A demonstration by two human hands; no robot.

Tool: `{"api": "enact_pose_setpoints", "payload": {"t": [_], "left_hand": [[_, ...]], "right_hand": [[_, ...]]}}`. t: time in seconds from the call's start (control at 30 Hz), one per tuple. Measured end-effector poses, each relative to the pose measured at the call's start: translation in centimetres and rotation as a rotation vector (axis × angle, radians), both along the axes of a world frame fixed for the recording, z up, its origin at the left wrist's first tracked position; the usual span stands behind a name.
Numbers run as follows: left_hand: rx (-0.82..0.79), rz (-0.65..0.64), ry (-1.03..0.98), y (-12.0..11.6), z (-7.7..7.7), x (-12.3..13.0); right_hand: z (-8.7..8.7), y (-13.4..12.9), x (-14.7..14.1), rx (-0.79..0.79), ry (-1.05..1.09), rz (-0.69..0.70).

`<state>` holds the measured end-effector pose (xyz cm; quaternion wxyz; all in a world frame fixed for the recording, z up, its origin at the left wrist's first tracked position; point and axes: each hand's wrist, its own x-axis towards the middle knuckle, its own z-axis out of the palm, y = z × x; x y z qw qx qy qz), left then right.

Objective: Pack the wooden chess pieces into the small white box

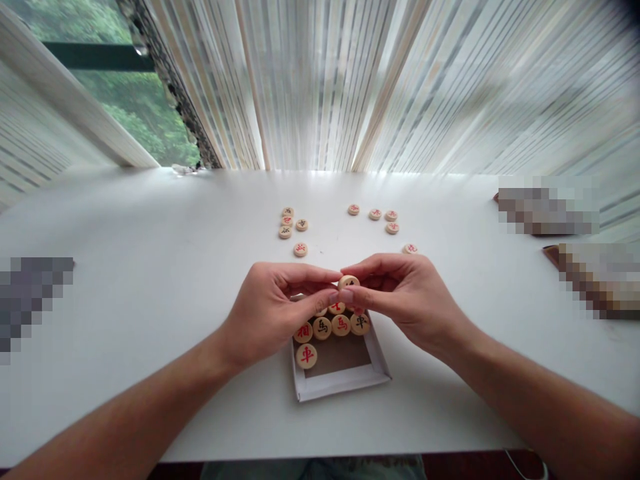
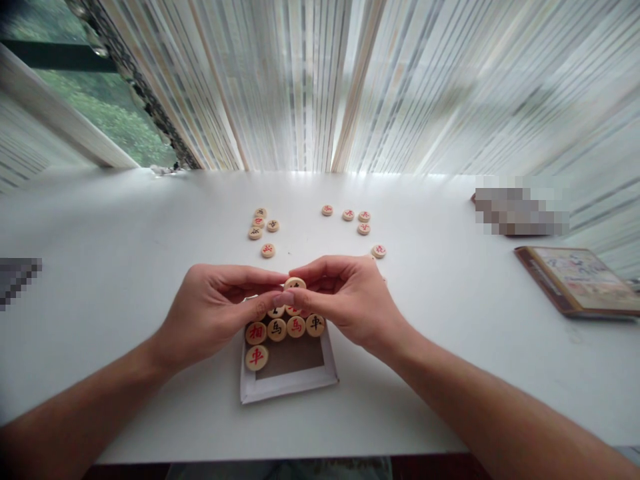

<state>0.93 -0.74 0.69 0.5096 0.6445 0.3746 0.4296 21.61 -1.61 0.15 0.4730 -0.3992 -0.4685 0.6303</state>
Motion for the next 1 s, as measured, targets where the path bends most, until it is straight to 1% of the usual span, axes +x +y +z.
{"api": "enact_pose_setpoints", "payload": {"t": [0.1,0.17,0.3,0.4,0.6,0.7,0.83,1.0], "left_hand": [[0.066,0.0,0.052,-0.16,0.14,-0.01],[0.07,-0.007,0.051,-0.22,0.19,-0.02],[0.008,-0.051,-0.029,-0.27,0.21,0.04],[-0.034,-0.035,-0.072,-0.38,0.24,0.07],[-0.007,-0.018,-0.099,-0.53,0.15,-0.03],[-0.012,0.018,-0.116,-0.37,0.11,-0.01],[-0.059,0.049,-0.152,-0.15,0.25,0.07],[-0.133,0.038,-0.144,0.0,0.38,-0.03]], "right_hand": [[0.03,-0.07,0.03,-0.017,-0.012,-0.017],[0.04,-0.13,0.08,-0.023,-0.007,-0.022],[0.11,-0.31,0.18,-0.011,-0.009,-0.017],[0.24,-0.44,0.16,0.011,-0.018,-0.003],[0.43,-0.49,0.21,0.061,-0.015,0.063],[0.35,-0.4,0.43,0.074,-0.025,0.092],[0.37,-0.32,0.62,0.036,-0.011,0.127],[0.68,-0.25,0.39,-0.022,0.019,0.147]]}}
